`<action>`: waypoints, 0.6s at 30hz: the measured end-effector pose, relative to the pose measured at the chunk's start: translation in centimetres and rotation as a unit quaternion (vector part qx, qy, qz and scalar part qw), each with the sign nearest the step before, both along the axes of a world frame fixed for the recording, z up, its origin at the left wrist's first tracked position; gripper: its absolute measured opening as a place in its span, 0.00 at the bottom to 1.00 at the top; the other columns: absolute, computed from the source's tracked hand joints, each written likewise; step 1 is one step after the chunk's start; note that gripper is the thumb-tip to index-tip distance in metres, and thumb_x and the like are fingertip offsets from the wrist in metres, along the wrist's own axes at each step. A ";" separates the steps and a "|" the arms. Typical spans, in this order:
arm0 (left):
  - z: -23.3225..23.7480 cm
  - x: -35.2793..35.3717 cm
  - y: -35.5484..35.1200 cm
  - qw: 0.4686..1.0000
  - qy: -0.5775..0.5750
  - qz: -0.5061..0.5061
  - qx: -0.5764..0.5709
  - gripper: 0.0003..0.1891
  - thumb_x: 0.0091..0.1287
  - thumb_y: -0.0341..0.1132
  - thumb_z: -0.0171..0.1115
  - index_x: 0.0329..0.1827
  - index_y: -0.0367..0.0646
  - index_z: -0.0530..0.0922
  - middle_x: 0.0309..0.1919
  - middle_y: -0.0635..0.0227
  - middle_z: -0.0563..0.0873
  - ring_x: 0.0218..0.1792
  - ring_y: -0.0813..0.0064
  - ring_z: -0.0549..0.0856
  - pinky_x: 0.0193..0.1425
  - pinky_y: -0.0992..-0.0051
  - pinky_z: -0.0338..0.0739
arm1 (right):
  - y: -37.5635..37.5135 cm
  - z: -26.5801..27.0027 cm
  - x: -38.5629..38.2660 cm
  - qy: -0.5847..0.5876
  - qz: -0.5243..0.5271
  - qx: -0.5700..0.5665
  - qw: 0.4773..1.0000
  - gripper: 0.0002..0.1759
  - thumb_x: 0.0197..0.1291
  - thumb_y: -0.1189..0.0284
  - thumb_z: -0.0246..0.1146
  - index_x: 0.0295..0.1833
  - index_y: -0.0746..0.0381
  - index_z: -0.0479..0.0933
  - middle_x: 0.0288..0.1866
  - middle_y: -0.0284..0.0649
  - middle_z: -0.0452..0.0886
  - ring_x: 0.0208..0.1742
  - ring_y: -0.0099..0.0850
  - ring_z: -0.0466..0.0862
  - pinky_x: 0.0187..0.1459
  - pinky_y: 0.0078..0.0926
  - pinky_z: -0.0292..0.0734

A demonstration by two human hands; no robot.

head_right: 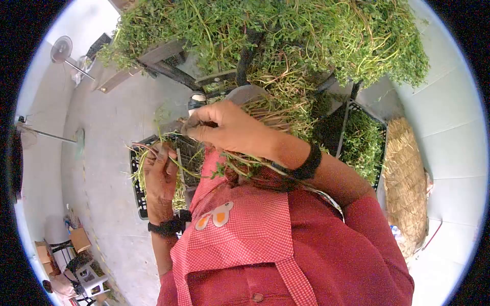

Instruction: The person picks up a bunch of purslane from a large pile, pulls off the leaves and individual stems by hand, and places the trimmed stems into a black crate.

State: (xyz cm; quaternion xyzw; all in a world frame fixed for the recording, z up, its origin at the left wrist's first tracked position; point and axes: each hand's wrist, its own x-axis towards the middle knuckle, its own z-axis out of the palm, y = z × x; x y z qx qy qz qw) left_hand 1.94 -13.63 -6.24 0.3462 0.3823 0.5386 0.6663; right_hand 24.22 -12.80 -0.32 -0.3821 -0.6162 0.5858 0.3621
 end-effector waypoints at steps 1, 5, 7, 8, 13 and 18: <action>0.7 0.2 -0.3 1.000 0.002 -0.001 0.004 0.06 0.65 0.32 0.60 0.40 0.40 0.75 0.26 0.69 0.81 0.13 0.88 0.62 0.16 0.86 0.54 | 0.2 -0.1 -0.5 -0.037 -0.016 0.066 0.997 0.12 0.64 0.68 0.59 0.50 0.62 0.77 0.29 0.26 0.75 0.23 0.11 0.67 0.22 0.12 0.61; 1.9 0.8 -1.4 0.997 -0.036 -0.056 0.032 0.07 0.64 0.30 0.60 0.41 0.39 0.74 0.25 0.67 0.80 0.14 0.87 0.63 0.16 0.86 0.54 | 0.6 -0.9 -0.3 0.024 -0.077 0.048 0.996 0.21 0.64 0.70 0.58 0.62 0.61 0.70 0.35 0.29 0.79 0.24 0.11 0.67 0.22 0.12 0.62; 2.4 0.9 -1.8 0.997 -0.047 -0.056 0.011 0.07 0.64 0.30 0.60 0.42 0.38 0.74 0.23 0.67 0.79 0.14 0.87 0.64 0.16 0.86 0.53 | 0.6 -0.8 0.1 0.052 -0.083 0.041 0.994 0.24 0.62 0.72 0.59 0.64 0.60 0.67 0.36 0.31 0.80 0.26 0.13 0.70 0.25 0.13 0.66; 2.2 0.9 -1.7 0.996 -0.050 -0.065 0.033 0.09 0.64 0.31 0.61 0.41 0.37 0.74 0.22 0.68 0.78 0.13 0.87 0.63 0.16 0.86 0.53 | 0.8 -1.4 0.3 0.036 -0.086 0.095 0.991 0.26 0.61 0.72 0.60 0.65 0.60 0.67 0.36 0.32 0.80 0.28 0.14 0.72 0.28 0.15 0.69; 3.0 0.9 -1.7 0.995 -0.047 -0.082 0.011 0.08 0.63 0.32 0.61 0.39 0.36 0.74 0.19 0.69 0.76 0.13 0.87 0.63 0.16 0.86 0.54 | -0.2 0.1 1.0 -0.145 -0.068 0.235 0.959 0.29 0.54 0.70 0.65 0.63 0.56 0.69 0.34 0.36 0.82 0.34 0.22 0.81 0.39 0.24 0.75; 4.1 1.6 -1.6 0.995 -0.002 -0.097 0.014 0.10 0.64 0.34 0.61 0.39 0.35 0.75 0.16 0.72 0.73 0.14 0.87 0.64 0.16 0.87 0.54 | -0.1 -1.6 0.2 -0.220 -0.080 0.319 0.918 0.19 0.50 0.68 0.66 0.50 0.58 0.78 0.34 0.42 0.81 0.34 0.39 0.81 0.36 0.32 0.74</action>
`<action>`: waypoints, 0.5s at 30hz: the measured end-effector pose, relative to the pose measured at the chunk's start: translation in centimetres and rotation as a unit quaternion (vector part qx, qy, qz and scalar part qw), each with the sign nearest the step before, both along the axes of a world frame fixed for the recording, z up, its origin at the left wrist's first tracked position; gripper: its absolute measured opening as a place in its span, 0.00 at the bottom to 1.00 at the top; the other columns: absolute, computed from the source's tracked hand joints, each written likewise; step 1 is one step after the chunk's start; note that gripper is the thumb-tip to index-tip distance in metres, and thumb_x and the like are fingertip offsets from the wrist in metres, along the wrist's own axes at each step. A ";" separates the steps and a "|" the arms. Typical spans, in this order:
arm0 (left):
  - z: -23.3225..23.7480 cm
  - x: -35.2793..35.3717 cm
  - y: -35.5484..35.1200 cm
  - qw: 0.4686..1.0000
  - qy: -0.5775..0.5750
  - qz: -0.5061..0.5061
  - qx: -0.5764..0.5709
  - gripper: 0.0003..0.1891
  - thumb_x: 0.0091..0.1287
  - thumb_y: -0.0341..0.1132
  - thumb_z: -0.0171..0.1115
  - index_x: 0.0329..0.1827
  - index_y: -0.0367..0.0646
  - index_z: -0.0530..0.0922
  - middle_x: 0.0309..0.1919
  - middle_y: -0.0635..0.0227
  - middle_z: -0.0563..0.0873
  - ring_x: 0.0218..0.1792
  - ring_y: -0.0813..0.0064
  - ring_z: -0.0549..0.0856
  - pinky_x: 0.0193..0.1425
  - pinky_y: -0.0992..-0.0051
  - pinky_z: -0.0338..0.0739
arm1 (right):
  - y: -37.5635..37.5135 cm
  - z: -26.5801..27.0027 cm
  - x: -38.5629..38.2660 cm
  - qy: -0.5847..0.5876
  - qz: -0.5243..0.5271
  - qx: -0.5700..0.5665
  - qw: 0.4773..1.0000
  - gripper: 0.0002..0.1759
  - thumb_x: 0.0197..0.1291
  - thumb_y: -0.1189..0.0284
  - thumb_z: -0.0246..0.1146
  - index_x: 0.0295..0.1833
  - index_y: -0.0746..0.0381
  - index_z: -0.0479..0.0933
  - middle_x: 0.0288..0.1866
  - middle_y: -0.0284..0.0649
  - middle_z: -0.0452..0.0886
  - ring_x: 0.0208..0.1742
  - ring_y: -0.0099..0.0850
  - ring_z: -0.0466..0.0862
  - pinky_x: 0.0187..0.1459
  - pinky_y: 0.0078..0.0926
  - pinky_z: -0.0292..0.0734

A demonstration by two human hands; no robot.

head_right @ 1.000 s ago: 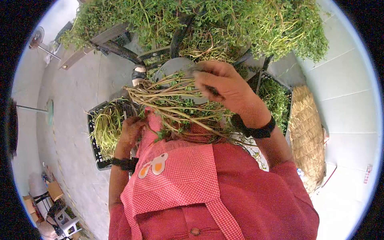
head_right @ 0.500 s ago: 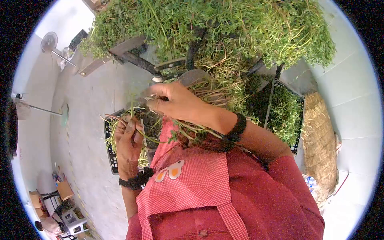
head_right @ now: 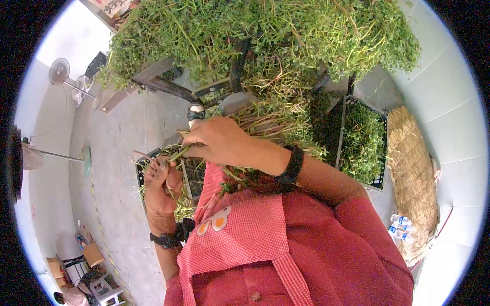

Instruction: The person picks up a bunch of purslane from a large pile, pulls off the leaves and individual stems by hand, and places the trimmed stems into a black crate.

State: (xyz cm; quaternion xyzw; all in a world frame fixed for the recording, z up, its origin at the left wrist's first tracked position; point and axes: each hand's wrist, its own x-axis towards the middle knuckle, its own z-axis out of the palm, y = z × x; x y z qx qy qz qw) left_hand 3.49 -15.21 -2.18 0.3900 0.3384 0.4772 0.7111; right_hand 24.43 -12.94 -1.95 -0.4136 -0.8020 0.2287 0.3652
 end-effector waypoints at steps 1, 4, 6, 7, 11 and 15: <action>0.1 -0.2 0.3 0.999 -0.034 -0.031 -0.021 0.12 0.64 0.35 0.61 0.41 0.33 0.75 0.16 0.73 0.72 0.14 0.87 0.64 0.16 0.87 0.54 | 0.1 0.0 0.1 -0.018 0.005 -0.027 0.999 0.16 0.49 0.67 0.67 0.45 0.60 0.80 0.34 0.43 0.81 0.34 0.43 0.80 0.35 0.35 0.73; 0.1 -0.7 0.9 0.990 -0.101 -0.069 -0.067 0.15 0.65 0.36 0.59 0.46 0.30 0.75 0.15 0.73 0.71 0.14 0.86 0.65 0.15 0.86 0.55 | 0.5 -0.2 1.0 0.028 -0.003 0.002 1.000 0.10 0.49 0.69 0.66 0.37 0.62 0.81 0.32 0.44 0.80 0.33 0.42 0.80 0.34 0.36 0.72; -0.2 -1.0 1.0 0.983 -0.135 -0.078 -0.094 0.16 0.66 0.36 0.59 0.48 0.29 0.74 0.15 0.73 0.70 0.14 0.86 0.65 0.15 0.86 0.55 | 0.6 -0.6 1.5 0.013 -0.029 0.003 0.999 0.11 0.50 0.68 0.66 0.37 0.63 0.80 0.30 0.44 0.79 0.31 0.42 0.80 0.33 0.35 0.72; -0.3 -1.2 1.0 0.979 -0.165 -0.068 -0.099 0.17 0.66 0.36 0.58 0.49 0.28 0.74 0.16 0.72 0.71 0.15 0.85 0.65 0.15 0.86 0.55 | 0.6 -0.7 1.7 -0.003 -0.055 0.004 0.998 0.12 0.50 0.67 0.66 0.38 0.63 0.80 0.28 0.45 0.79 0.29 0.42 0.79 0.31 0.34 0.71; -0.1 -1.2 0.8 0.990 -0.113 -0.040 -0.079 0.21 0.69 0.42 0.54 0.54 0.30 0.70 0.18 0.75 0.68 0.15 0.85 0.63 0.15 0.85 0.55 | 0.7 -0.7 2.5 0.012 -0.030 -0.067 0.997 0.13 0.52 0.65 0.66 0.36 0.65 0.80 0.24 0.46 0.76 0.24 0.40 0.76 0.28 0.33 0.69; 0.1 -0.4 0.8 0.992 -0.067 -0.023 -0.107 0.27 0.65 0.48 0.58 0.52 0.28 0.73 0.19 0.67 0.76 0.15 0.83 0.67 0.15 0.85 0.58 | 0.5 -0.9 2.0 0.046 -0.011 -0.045 0.998 0.16 0.53 0.61 0.65 0.31 0.65 0.79 0.21 0.49 0.74 0.22 0.43 0.74 0.25 0.36 0.67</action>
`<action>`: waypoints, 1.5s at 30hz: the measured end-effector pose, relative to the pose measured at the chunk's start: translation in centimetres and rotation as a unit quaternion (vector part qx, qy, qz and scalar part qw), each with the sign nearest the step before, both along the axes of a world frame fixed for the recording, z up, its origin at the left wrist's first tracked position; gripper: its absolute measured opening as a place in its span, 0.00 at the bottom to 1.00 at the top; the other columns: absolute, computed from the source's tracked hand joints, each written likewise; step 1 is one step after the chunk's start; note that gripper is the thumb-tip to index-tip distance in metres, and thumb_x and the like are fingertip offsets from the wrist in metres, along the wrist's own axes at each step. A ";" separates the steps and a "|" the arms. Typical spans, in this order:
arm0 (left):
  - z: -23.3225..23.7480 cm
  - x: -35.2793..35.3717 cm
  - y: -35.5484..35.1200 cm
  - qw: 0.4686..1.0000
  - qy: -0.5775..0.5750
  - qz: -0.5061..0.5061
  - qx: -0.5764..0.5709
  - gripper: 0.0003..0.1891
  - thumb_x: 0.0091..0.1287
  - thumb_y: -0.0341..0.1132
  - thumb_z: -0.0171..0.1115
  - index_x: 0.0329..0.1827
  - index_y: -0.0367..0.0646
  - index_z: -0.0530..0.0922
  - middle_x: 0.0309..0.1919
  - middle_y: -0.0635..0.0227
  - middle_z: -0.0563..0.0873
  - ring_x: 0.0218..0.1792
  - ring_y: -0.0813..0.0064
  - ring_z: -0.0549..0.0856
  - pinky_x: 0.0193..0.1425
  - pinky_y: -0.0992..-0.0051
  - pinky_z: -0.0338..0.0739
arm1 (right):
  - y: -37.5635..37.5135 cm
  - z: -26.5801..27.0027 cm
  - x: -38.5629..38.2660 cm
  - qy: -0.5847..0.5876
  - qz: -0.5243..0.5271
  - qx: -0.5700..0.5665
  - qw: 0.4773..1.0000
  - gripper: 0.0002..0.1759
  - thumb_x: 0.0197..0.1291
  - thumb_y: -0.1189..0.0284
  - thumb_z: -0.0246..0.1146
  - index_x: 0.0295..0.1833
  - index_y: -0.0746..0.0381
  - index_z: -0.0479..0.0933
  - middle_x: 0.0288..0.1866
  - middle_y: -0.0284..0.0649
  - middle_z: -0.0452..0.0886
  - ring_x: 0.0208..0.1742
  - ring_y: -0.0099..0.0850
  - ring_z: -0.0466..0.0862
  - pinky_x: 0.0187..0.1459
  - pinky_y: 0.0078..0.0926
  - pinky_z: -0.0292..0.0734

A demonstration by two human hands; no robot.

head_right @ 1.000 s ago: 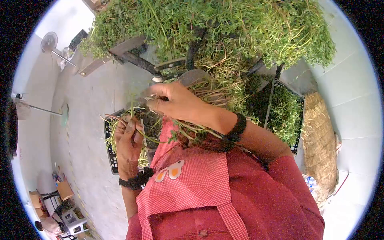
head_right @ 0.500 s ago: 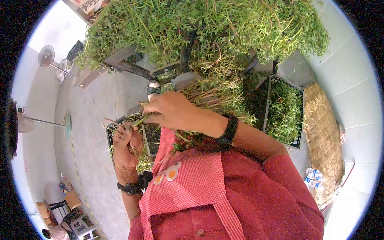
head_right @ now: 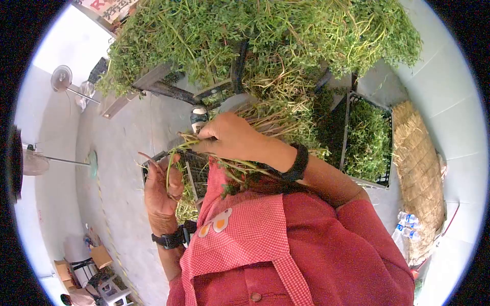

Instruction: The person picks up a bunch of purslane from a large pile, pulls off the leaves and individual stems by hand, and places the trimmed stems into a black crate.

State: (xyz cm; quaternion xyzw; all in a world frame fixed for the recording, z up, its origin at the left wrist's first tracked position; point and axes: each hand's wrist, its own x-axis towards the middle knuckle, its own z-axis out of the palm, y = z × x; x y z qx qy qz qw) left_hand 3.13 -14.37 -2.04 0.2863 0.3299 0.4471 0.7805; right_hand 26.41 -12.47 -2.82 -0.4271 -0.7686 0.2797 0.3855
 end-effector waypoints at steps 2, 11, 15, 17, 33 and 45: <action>0.1 0.4 0.2 0.999 0.010 -0.029 0.035 0.27 0.65 0.49 0.58 0.52 0.28 0.73 0.19 0.68 0.77 0.15 0.84 0.67 0.16 0.85 0.58 | -0.1 0.0 -0.2 0.005 -0.002 -0.003 1.000 0.17 0.52 0.58 0.65 0.29 0.64 0.79 0.20 0.50 0.73 0.22 0.48 0.75 0.25 0.40 0.67; 0.2 2.9 0.4 0.971 0.171 0.017 0.168 0.15 0.62 0.39 0.62 0.42 0.33 0.76 0.16 0.76 0.71 0.14 0.86 0.64 0.16 0.85 0.57 | -0.3 -1.2 -0.8 -0.036 0.038 0.008 0.999 0.18 0.50 0.56 0.66 0.30 0.62 0.80 0.19 0.48 0.75 0.24 0.47 0.77 0.28 0.40 0.71; 1.1 1.6 1.0 0.989 0.052 0.079 0.110 0.16 0.66 0.35 0.58 0.50 0.32 0.74 0.15 0.80 0.63 0.15 0.87 0.60 0.15 0.85 0.52 | -0.4 -0.3 0.0 0.034 0.028 -0.024 0.999 0.15 0.51 0.61 0.67 0.36 0.62 0.81 0.21 0.46 0.78 0.23 0.37 0.78 0.27 0.33 0.71; 0.8 1.0 1.3 0.994 -0.033 0.052 0.096 0.19 0.67 0.38 0.56 0.55 0.32 0.70 0.15 0.81 0.59 0.16 0.87 0.59 0.14 0.85 0.50 | -0.2 -0.6 0.0 0.099 0.051 -0.090 0.990 0.13 0.53 0.65 0.66 0.39 0.63 0.81 0.21 0.43 0.78 0.20 0.26 0.75 0.24 0.26 0.68; 0.0 0.7 -0.3 0.994 -0.079 -0.051 0.062 0.16 0.70 0.41 0.52 0.42 0.34 0.77 0.11 0.78 0.63 0.13 0.86 0.57 0.16 0.83 0.51 | 0.2 -0.8 1.2 0.170 0.033 -0.117 0.978 0.14 0.61 0.65 0.61 0.35 0.66 0.80 0.20 0.25 0.71 0.21 0.14 0.66 0.21 0.18 0.60; 0.4 -6.5 1.8 0.975 0.065 0.207 0.051 0.10 0.70 0.38 0.52 0.30 0.47 0.72 0.13 0.83 0.54 0.13 0.88 0.53 0.14 0.84 0.48 | 0.2 -0.3 3.8 0.549 0.091 -0.336 0.760 0.11 0.64 0.66 0.58 0.38 0.64 0.74 0.23 0.29 0.71 0.18 0.15 0.63 0.17 0.12 0.56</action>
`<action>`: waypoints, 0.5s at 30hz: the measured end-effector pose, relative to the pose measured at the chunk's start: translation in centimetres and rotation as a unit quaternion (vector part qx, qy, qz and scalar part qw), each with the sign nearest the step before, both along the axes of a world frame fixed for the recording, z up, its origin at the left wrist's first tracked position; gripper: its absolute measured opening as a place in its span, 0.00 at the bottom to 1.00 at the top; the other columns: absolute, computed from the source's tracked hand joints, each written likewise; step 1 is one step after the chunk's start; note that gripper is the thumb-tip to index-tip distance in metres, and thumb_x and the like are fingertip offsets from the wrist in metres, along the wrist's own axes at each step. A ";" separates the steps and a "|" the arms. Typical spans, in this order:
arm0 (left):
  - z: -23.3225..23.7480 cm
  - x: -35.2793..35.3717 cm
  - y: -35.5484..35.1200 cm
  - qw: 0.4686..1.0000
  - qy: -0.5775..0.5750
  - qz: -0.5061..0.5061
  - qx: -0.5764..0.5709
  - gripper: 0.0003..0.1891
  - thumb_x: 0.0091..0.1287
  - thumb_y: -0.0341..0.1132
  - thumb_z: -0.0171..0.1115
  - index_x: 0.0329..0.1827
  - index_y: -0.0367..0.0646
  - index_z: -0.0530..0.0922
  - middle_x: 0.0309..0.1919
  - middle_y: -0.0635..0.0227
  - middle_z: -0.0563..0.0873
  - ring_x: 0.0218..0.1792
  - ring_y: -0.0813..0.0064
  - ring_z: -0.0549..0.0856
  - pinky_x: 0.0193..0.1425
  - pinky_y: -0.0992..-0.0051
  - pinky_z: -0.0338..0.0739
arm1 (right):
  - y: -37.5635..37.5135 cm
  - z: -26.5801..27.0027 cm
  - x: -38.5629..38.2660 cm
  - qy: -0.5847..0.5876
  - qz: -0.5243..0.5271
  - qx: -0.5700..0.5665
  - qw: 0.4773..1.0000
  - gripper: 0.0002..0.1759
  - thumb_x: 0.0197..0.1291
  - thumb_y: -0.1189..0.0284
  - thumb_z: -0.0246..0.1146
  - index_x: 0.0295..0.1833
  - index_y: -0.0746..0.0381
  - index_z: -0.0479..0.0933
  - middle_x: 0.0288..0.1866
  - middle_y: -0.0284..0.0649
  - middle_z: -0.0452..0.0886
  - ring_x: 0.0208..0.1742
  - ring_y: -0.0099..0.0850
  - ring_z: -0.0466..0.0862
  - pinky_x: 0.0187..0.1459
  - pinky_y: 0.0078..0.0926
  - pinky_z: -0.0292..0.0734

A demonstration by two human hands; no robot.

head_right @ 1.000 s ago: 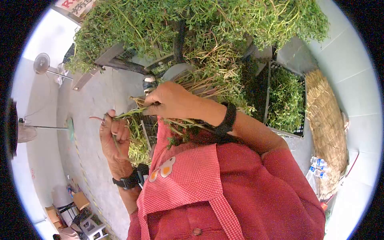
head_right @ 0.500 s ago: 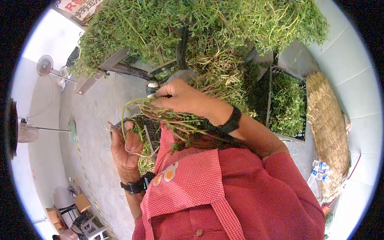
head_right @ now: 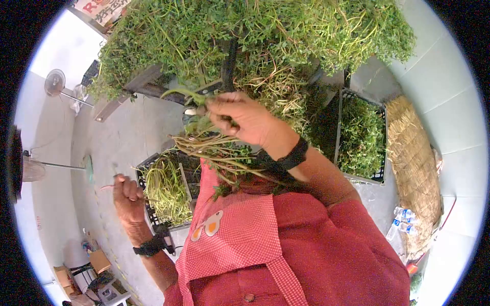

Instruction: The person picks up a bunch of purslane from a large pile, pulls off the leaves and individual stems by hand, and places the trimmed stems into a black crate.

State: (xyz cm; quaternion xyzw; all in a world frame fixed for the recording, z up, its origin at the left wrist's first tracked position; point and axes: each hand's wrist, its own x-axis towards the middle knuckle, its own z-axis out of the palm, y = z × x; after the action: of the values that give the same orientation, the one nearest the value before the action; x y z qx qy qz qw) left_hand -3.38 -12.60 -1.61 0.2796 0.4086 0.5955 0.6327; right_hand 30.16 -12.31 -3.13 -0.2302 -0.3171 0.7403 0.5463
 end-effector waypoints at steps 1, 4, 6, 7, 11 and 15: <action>0.3 1.3 -0.5 0.998 -0.011 -0.062 0.017 0.09 0.69 0.37 0.54 0.30 0.47 0.71 0.14 0.82 0.56 0.14 0.87 0.54 0.15 0.84 0.49 | -0.1 0.1 -0.3 0.022 0.023 -0.003 0.999 0.11 0.64 0.65 0.57 0.38 0.63 0.74 0.25 0.30 0.72 0.19 0.15 0.64 0.17 0.11 0.58; -0.5 4.6 -0.5 0.996 -0.043 -0.061 0.040 0.09 0.69 0.36 0.54 0.29 0.46 0.72 0.14 0.81 0.58 0.14 0.87 0.55 0.15 0.84 0.49 | -0.4 0.1 -0.7 0.011 0.050 -0.004 0.999 0.13 0.65 0.63 0.56 0.36 0.62 0.73 0.26 0.30 0.74 0.18 0.15 0.64 0.18 0.11 0.60; -0.5 6.0 -0.4 0.990 -0.024 -0.118 0.075 0.10 0.68 0.36 0.56 0.28 0.44 0.71 0.16 0.79 0.64 0.14 0.88 0.57 0.15 0.85 0.49 | -0.6 0.7 -0.5 -0.024 0.070 -0.032 0.997 0.16 0.66 0.60 0.54 0.35 0.63 0.73 0.25 0.30 0.73 0.17 0.15 0.64 0.17 0.11 0.60; -0.4 6.7 -0.4 0.990 -0.026 -0.117 0.076 0.10 0.68 0.36 0.56 0.28 0.44 0.71 0.16 0.79 0.64 0.14 0.88 0.57 0.15 0.85 0.49 | -0.7 0.6 -0.4 -0.026 0.071 -0.031 0.997 0.16 0.66 0.60 0.54 0.35 0.63 0.73 0.25 0.30 0.73 0.17 0.15 0.64 0.17 0.11 0.60; 0.5 10.0 -0.5 0.986 0.039 -0.161 0.036 0.08 0.66 0.35 0.59 0.37 0.38 0.77 0.18 0.79 0.70 0.15 0.90 0.59 0.16 0.86 0.49 | -1.4 1.3 -1.5 -0.059 0.104 -0.047 0.992 0.17 0.66 0.59 0.55 0.36 0.63 0.75 0.23 0.29 0.72 0.17 0.13 0.64 0.16 0.10 0.55; 0.7 11.7 -0.3 0.970 0.003 -0.234 0.063 0.12 0.64 0.33 0.62 0.47 0.35 0.79 0.18 0.82 0.72 0.15 0.92 0.59 0.17 0.86 0.48 | -1.3 1.2 -1.7 -0.119 0.203 0.005 0.972 0.16 0.63 0.59 0.60 0.38 0.63 0.78 0.23 0.26 0.75 0.18 0.11 0.68 0.14 0.08 0.55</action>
State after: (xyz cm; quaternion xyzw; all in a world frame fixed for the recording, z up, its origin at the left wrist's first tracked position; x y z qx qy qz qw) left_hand 8.28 -12.94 -0.91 0.4085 0.2949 0.4547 0.7345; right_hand 28.45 -13.66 -1.91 -0.2451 -0.4234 0.8014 0.3441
